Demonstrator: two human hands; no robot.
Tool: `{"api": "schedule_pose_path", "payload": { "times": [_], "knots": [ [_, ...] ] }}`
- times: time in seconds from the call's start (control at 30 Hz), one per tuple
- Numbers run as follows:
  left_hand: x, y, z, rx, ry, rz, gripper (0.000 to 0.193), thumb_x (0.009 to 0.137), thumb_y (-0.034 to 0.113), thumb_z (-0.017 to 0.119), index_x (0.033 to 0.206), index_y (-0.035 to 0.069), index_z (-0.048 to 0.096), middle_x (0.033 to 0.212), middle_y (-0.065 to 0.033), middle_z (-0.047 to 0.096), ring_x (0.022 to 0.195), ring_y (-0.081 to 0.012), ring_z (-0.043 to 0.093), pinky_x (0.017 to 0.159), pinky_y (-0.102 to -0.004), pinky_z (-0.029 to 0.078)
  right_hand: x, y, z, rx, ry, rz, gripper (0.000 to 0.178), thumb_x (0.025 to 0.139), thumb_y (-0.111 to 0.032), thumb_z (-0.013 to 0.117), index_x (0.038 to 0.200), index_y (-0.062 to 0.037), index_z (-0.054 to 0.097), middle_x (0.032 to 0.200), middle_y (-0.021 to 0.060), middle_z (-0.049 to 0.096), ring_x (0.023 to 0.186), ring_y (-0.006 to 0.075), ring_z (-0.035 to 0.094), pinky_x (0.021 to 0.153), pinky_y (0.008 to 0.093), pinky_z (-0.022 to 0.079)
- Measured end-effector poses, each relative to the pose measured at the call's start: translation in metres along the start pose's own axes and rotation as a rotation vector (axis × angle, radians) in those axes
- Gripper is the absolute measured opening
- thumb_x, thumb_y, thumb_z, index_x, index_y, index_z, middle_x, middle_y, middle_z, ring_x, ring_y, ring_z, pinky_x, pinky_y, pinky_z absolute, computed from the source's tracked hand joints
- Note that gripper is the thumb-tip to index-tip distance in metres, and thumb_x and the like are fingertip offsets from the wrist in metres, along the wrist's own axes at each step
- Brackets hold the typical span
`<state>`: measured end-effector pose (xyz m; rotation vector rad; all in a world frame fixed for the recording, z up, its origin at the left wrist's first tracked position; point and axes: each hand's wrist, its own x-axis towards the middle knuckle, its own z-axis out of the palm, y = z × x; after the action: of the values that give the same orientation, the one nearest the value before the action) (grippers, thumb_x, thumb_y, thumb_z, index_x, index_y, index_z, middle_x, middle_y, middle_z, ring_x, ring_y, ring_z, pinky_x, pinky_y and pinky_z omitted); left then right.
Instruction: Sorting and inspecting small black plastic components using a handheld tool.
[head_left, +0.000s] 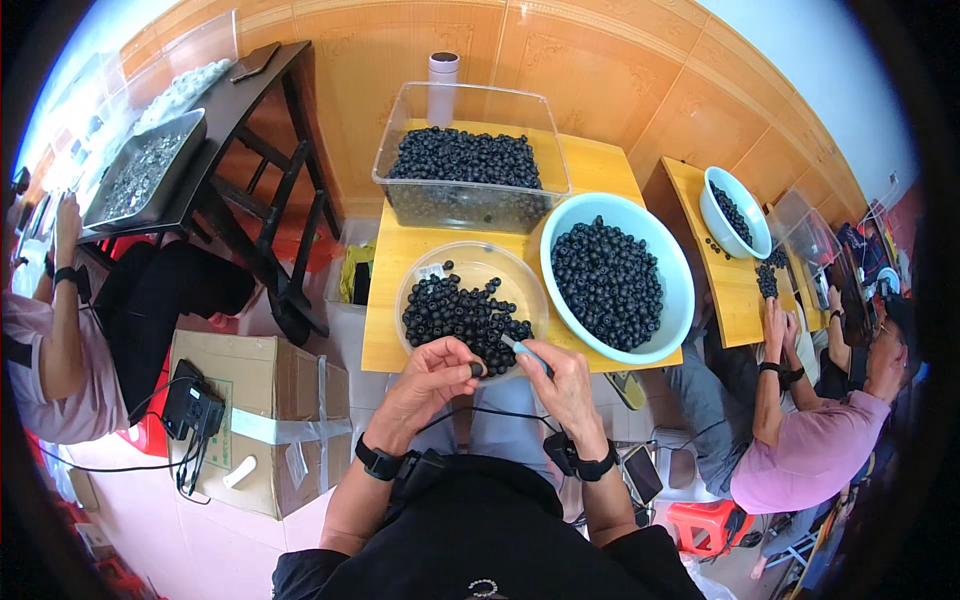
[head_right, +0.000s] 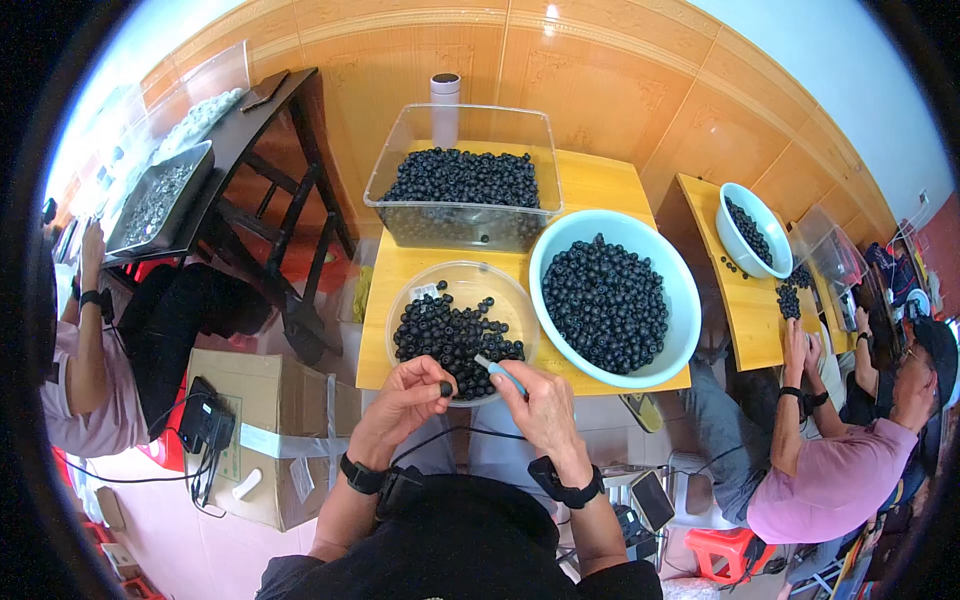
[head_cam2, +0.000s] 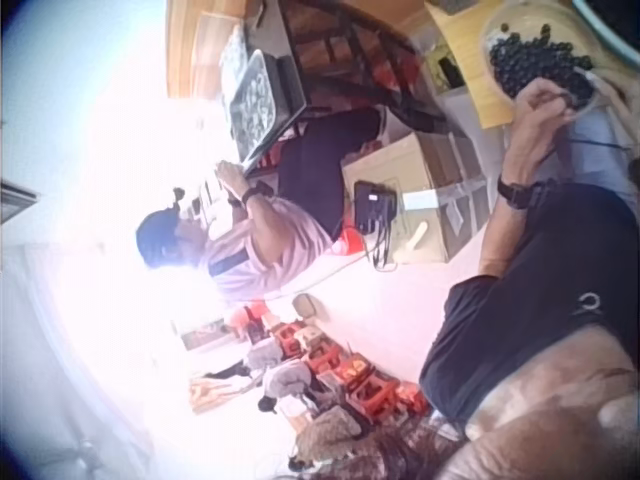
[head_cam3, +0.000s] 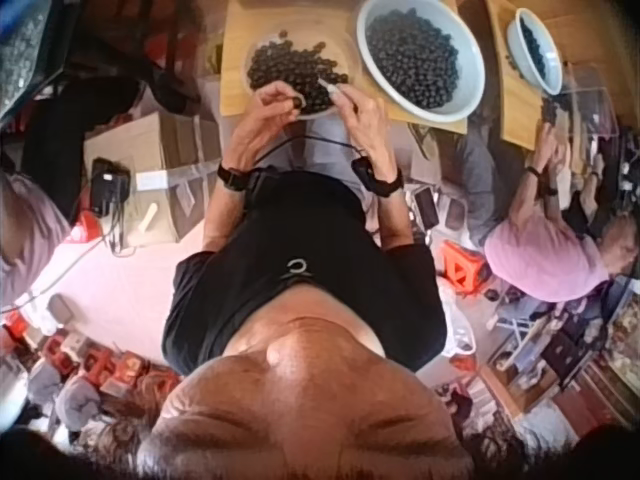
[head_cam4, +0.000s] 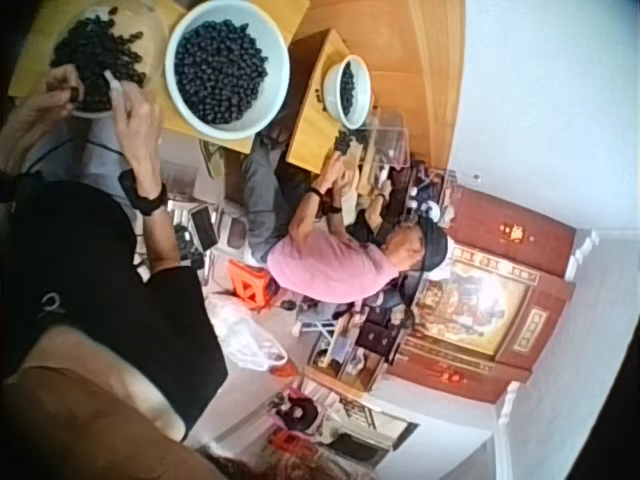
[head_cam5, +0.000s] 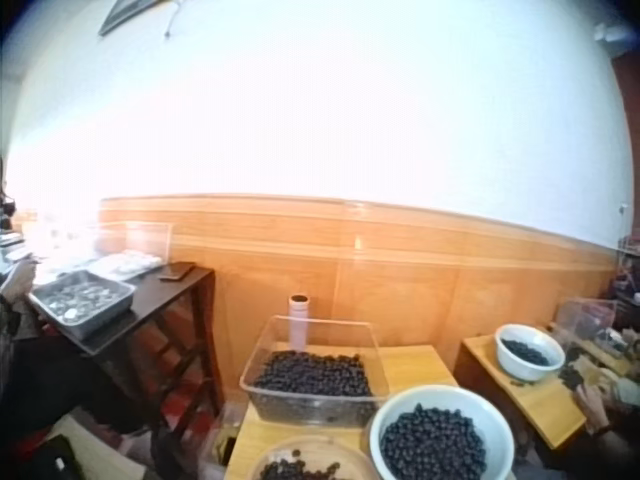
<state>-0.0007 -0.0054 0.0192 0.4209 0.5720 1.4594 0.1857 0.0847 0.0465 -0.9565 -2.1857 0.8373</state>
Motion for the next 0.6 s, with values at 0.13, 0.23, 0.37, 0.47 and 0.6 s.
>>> {"api": "schedule_pose_path", "payload": {
  "times": [0.13,0.23,0.37,0.47,0.6],
  "knots": [
    [0.001,-0.002,-0.003,-0.016,-0.005,-0.024,0.015,0.080,-0.001,0.065,0.092,0.003,0.058,0.092,-0.0090,0.065,0.075,-0.0124,0.064,0.069,-0.0237,0.054,-0.007,-0.023,-0.003,0.139,-0.066,-0.066,0.019,0.083,-0.015,0.064,0.095,-0.0011,0.065,0.079,0.0154,0.066,0.058,0.0285,0.061,0.053,0.0332,0.048],
    [0.003,-0.004,-0.001,0.027,0.009,-0.039,0.016,0.080,-0.001,0.065,0.093,0.004,0.058,0.092,-0.0082,0.064,0.075,-0.0122,0.064,0.069,-0.0236,0.055,-0.006,-0.033,0.001,0.166,-0.070,-0.104,0.023,0.079,-0.012,0.068,0.100,-0.0024,0.064,0.082,0.0126,0.064,0.064,0.0276,0.062,0.056,0.0321,0.049],
    [0.004,-0.009,-0.005,0.041,-0.065,-0.094,0.024,0.080,0.000,0.065,0.100,0.004,0.054,0.094,-0.0077,0.064,0.076,-0.0125,0.064,0.067,-0.0233,0.055,-0.008,-0.033,0.005,0.169,-0.137,-0.157,0.028,0.072,-0.005,0.072,0.098,-0.0030,0.065,0.080,0.0096,0.061,0.069,0.0227,0.060,0.059,0.0292,0.047],
    [0.004,-0.010,-0.006,0.049,-0.093,-0.150,0.028,0.080,0.001,0.066,0.104,0.005,0.052,0.097,-0.0081,0.064,0.077,-0.0127,0.064,0.067,-0.0232,0.054,-0.010,-0.032,0.004,0.189,-0.162,-0.152,0.025,0.072,-0.004,0.072,0.096,-0.0035,0.065,0.077,0.0098,0.060,0.068,0.0235,0.059,0.059,0.0301,0.046],
    [0.000,-0.005,0.010,0.188,0.083,-0.121,0.027,0.083,0.002,0.062,0.108,0.006,0.051,0.102,-0.0108,0.062,0.079,-0.0131,0.063,0.067,-0.0241,0.055,-0.006,-0.008,-0.006,0.025,0.025,-0.130,0.025,0.072,-0.004,0.070,0.096,-0.0041,0.064,0.079,0.0107,0.058,0.071,0.0281,0.060,0.062,0.0362,0.047]
  ]
}}
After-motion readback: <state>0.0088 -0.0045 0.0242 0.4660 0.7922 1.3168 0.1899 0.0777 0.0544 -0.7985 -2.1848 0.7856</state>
